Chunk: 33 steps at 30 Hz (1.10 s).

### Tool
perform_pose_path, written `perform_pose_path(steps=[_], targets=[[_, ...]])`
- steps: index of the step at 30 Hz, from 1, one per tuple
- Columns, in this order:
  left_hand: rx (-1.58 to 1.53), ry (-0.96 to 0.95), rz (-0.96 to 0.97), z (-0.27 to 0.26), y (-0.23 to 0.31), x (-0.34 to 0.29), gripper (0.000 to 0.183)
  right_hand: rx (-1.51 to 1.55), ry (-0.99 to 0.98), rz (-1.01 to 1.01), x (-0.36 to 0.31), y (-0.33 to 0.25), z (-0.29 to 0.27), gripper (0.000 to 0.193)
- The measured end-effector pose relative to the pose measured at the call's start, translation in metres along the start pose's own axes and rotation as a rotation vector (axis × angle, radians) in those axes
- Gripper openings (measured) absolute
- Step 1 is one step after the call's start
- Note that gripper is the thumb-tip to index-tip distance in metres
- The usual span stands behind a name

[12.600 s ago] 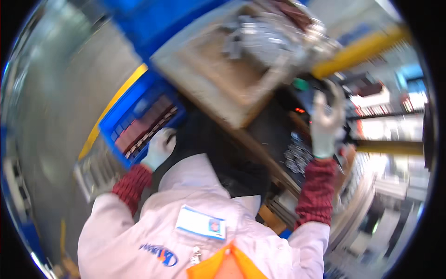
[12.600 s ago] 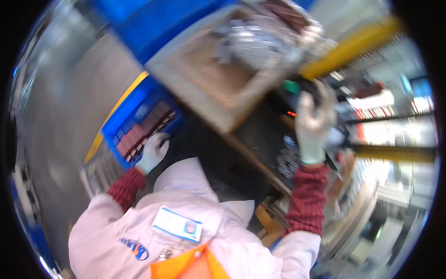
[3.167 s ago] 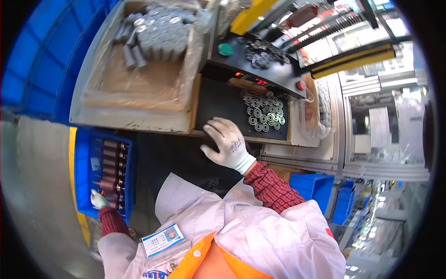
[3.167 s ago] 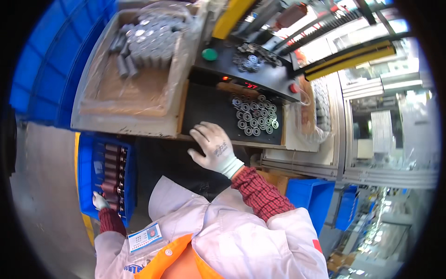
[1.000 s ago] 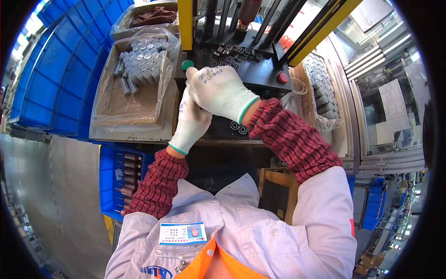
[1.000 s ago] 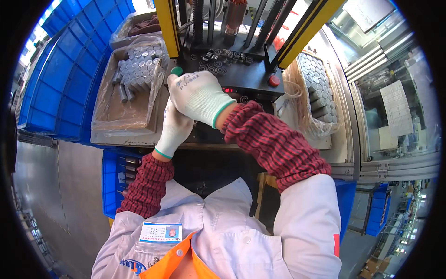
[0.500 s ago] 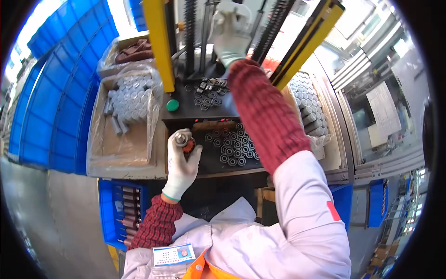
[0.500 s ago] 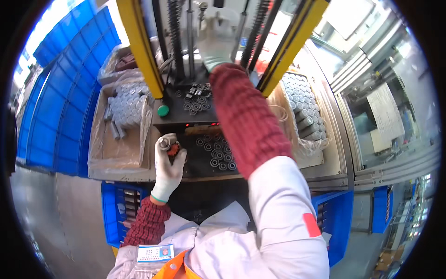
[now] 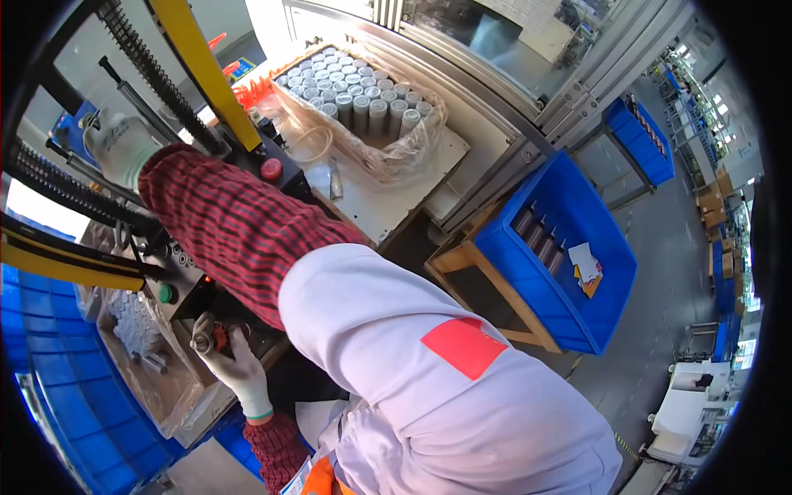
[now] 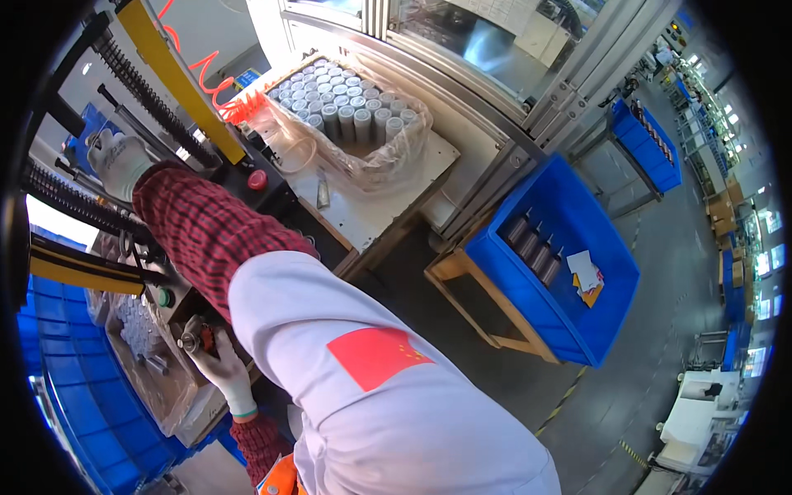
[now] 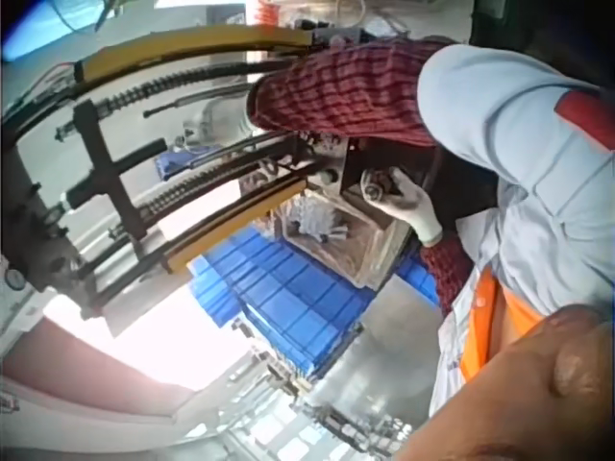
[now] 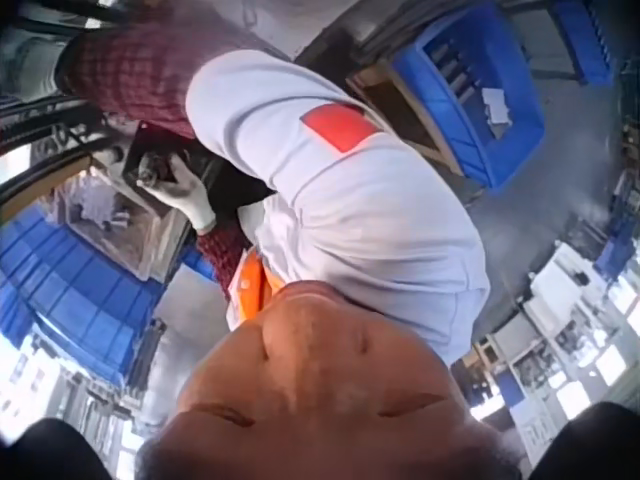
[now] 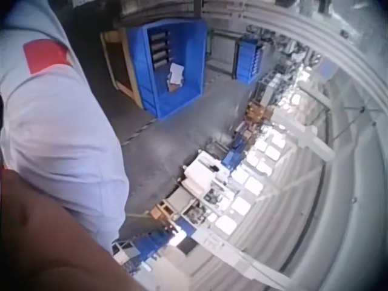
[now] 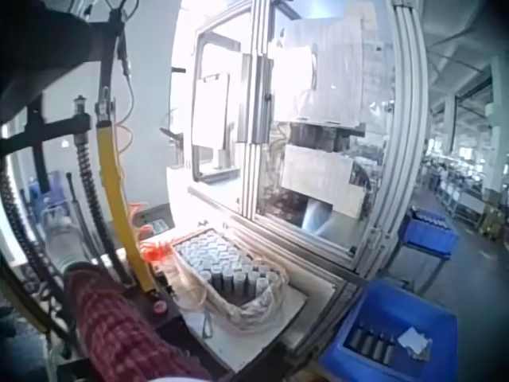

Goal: The person assembles rotors by picking a rotor from a crate, fitting a bearing onto its shaft, pressing the bearing into place using a press machine, and placing the assembled rotor into a container.

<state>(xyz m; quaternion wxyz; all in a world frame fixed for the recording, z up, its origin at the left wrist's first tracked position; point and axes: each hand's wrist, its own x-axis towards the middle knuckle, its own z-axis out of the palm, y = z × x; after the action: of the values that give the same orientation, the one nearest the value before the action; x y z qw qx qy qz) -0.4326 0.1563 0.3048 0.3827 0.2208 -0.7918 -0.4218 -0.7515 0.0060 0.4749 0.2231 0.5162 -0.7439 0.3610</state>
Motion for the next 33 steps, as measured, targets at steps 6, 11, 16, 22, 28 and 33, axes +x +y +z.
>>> perform_pose_path(steps=[6,11,16,22,28,33], targets=[[0.16,0.032,0.122,0.0,0.0,-0.009,0.045,0.017,0.137,-0.194,0.008,-0.026,-0.034,0.023],[0.008,-0.052,0.001,0.0,-0.025,-0.006,0.042,0.335,0.752,-0.189,-0.122,-0.046,-0.165,0.025],[0.134,-0.084,0.184,-0.006,-0.012,-0.001,0.042,-0.204,0.496,0.051,-0.318,0.017,-0.369,0.023],[0.3,-0.054,0.184,-0.019,-0.026,0.006,0.039,-1.041,0.157,0.963,-0.576,0.154,-0.519,0.037],[0.37,0.048,0.203,-0.02,-0.028,0.017,0.052,-0.805,-0.209,1.837,-0.782,0.21,-0.526,0.042],[0.298,0.101,0.029,-0.053,-0.027,0.009,0.047,-0.68,-0.471,1.796,-0.662,0.178,-0.496,0.053]])
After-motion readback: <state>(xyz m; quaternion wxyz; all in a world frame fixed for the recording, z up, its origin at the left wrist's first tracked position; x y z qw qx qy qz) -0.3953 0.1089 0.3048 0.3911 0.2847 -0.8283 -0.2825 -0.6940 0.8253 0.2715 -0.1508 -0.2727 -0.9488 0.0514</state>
